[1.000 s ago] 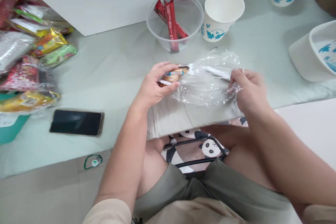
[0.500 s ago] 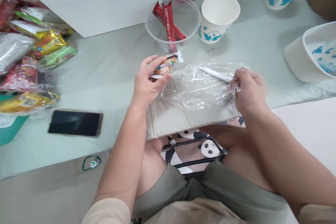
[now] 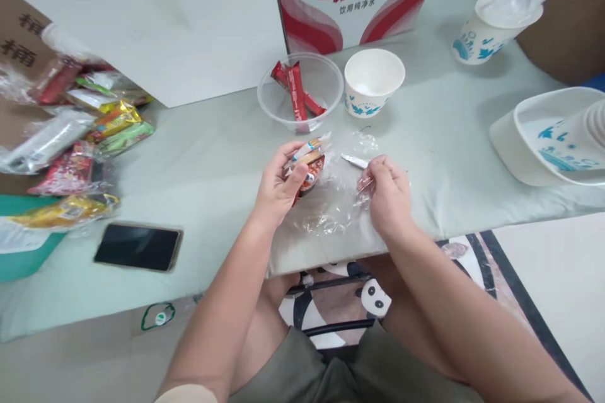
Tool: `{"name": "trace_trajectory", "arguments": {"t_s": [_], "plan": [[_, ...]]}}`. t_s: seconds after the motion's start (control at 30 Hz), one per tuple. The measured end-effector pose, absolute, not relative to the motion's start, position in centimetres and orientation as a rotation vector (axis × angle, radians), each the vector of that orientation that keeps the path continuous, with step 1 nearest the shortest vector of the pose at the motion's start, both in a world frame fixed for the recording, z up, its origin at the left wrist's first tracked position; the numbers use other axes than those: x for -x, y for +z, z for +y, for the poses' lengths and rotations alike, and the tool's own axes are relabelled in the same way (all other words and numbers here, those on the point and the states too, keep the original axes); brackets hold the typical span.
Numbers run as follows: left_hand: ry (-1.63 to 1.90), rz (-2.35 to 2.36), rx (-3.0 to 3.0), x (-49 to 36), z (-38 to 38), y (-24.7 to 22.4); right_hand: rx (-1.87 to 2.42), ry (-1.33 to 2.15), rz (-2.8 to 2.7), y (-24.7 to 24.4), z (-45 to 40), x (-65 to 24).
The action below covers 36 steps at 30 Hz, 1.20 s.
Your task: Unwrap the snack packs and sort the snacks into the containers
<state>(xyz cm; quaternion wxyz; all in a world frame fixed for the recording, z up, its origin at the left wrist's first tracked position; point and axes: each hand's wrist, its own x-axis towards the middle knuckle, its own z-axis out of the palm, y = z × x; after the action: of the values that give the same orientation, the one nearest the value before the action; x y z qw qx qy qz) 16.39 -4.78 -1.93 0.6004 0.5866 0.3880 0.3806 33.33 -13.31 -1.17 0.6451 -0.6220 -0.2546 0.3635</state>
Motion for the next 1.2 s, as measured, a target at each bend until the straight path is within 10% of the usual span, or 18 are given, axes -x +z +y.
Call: {"name": "trace_trajectory", "arguments": {"t_s": [0.57,0.93,1.2], "plan": [[0.497,1.021,-2.648,-29.3,8.3,11.4,1.213,0.987,-0.139,0.4,-10.8,-34.6],[0.124,1.185,-2.474,-23.0,9.9,8.9,1.207,1.002,-0.173,0.7,-11.1,-34.2],[0.84,1.004,-1.996,-17.0,2.3,5.3,1.088,1.011,-0.35,-0.5,-10.7,-33.6]]}}
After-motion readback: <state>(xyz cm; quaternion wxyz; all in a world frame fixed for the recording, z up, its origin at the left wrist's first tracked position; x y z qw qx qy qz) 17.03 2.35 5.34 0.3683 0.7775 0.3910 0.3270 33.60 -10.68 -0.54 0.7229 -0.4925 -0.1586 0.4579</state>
